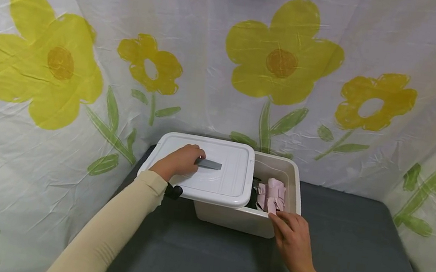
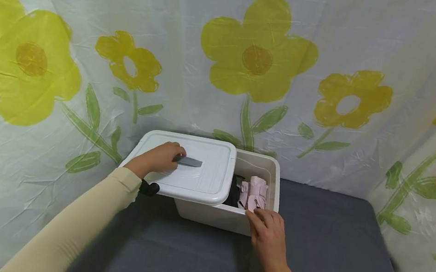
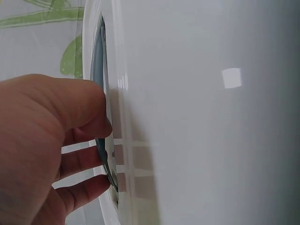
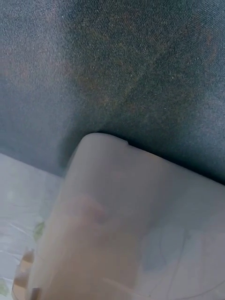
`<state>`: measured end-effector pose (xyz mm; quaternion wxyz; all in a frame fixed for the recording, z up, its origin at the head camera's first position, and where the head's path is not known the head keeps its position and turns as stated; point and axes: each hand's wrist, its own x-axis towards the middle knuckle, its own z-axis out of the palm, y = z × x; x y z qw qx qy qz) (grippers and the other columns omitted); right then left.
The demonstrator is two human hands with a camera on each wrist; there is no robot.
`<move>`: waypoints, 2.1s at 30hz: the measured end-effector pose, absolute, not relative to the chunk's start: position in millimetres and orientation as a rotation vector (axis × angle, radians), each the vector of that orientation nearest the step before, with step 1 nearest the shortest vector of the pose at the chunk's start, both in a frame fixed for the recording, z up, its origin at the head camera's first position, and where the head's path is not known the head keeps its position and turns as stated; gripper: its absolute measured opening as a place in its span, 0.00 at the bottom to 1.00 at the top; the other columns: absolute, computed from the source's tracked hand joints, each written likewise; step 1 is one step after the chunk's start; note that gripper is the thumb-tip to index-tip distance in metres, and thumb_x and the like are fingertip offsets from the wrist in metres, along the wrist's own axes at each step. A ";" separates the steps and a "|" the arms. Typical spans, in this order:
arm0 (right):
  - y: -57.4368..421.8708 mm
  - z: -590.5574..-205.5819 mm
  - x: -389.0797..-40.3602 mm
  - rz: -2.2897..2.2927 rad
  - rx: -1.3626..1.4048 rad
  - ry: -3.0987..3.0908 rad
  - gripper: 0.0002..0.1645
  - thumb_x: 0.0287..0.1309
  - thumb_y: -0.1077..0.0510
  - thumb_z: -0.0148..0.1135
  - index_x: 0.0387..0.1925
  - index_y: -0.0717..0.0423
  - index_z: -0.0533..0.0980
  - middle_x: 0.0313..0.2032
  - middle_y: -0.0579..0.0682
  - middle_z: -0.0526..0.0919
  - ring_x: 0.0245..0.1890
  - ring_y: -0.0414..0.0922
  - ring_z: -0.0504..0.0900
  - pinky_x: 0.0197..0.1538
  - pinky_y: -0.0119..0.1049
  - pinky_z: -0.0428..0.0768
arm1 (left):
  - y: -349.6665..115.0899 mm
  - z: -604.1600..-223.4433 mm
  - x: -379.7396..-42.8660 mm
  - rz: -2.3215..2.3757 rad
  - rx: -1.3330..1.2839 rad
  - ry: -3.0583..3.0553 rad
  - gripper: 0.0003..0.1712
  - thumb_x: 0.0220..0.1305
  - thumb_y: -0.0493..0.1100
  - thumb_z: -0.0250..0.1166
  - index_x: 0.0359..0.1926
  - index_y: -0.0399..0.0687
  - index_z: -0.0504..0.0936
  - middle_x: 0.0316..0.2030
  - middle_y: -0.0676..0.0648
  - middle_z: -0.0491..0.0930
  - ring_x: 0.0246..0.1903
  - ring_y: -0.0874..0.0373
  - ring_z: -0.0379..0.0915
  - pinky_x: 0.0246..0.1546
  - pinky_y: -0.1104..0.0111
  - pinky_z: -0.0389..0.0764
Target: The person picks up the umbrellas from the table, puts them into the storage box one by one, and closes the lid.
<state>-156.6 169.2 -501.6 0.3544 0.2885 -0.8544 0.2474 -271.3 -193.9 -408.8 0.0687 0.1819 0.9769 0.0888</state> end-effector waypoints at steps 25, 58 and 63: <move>170.9 -504.2 -158.0 0.692 0.713 -2.000 0.21 0.69 0.48 0.52 0.35 0.56 0.85 0.35 0.57 0.82 0.38 0.58 0.78 0.44 0.54 0.69 | -159.2 -404.6 -273.5 0.233 0.623 2.896 0.24 0.63 0.39 0.60 0.60 0.43 0.75 0.53 0.42 0.75 0.56 0.48 0.70 0.60 0.57 0.69; 179.8 -505.6 -151.0 0.727 0.604 -2.051 0.25 0.67 0.44 0.52 0.34 0.61 0.83 0.36 0.59 0.80 0.41 0.57 0.77 0.47 0.45 0.69 | -124.9 -406.2 -275.2 0.234 0.717 2.866 0.23 0.65 0.40 0.60 0.61 0.46 0.75 0.54 0.43 0.75 0.56 0.49 0.70 0.59 0.58 0.69; 180.4 -507.1 -153.5 0.727 0.622 -1.998 0.23 0.66 0.46 0.55 0.33 0.61 0.83 0.36 0.60 0.80 0.40 0.58 0.78 0.47 0.45 0.69 | -119.0 -405.2 -276.2 0.232 0.728 2.856 0.23 0.65 0.40 0.59 0.61 0.47 0.75 0.53 0.44 0.75 0.55 0.50 0.70 0.59 0.59 0.69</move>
